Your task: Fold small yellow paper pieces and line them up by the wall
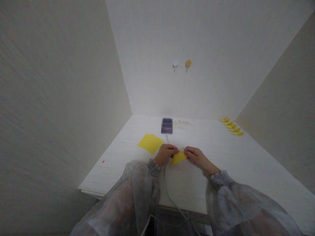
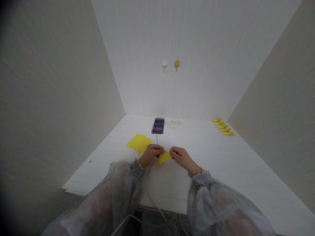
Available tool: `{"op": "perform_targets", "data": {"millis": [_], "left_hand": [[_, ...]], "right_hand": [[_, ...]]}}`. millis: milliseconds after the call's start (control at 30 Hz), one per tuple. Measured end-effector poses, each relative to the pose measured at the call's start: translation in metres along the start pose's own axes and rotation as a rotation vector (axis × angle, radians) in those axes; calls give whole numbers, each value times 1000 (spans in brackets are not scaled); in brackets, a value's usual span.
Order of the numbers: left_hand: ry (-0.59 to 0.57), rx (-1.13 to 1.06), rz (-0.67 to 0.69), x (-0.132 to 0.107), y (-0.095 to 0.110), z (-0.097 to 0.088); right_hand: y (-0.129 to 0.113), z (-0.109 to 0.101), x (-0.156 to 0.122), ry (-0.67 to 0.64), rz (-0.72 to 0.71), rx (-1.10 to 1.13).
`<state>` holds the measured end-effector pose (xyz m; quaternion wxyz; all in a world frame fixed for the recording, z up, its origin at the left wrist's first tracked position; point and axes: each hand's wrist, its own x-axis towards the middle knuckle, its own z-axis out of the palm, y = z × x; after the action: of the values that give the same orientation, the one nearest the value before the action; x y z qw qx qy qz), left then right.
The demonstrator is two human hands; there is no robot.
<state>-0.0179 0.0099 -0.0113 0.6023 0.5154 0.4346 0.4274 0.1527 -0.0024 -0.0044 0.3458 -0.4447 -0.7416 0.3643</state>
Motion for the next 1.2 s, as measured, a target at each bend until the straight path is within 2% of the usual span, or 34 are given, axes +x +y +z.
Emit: {"op": "perform_targets", "data": {"millis": [200,300,400,467,567,667,867,1067,1200], "left_hand": [[77,-111,12,2,4,-15],[80,-156,14,2,5,-15],[57,-183,50,2,4,-9],[85,-177,77,3,3,-5],[111,-144,113,5,1,-1],[103,-40,207,4,1,1],[143,241,466,-5,7,4],[57,237,351,-3,3,7],[76,173,308,-3,4,6]], "right_hand": [[3,-18,-2,98,5,61],[2,-18,-2,162,-1,120],[-1,-3,1,105,22,230],[-3,10,3,91,37,267],[-6,27,6,165,58,155],[-8,32,8,251,60,80],[-8,28,8,330,54,-57],[-13,27,6,342,-12,-159],[-20,25,4,299,-99,-173]]}}
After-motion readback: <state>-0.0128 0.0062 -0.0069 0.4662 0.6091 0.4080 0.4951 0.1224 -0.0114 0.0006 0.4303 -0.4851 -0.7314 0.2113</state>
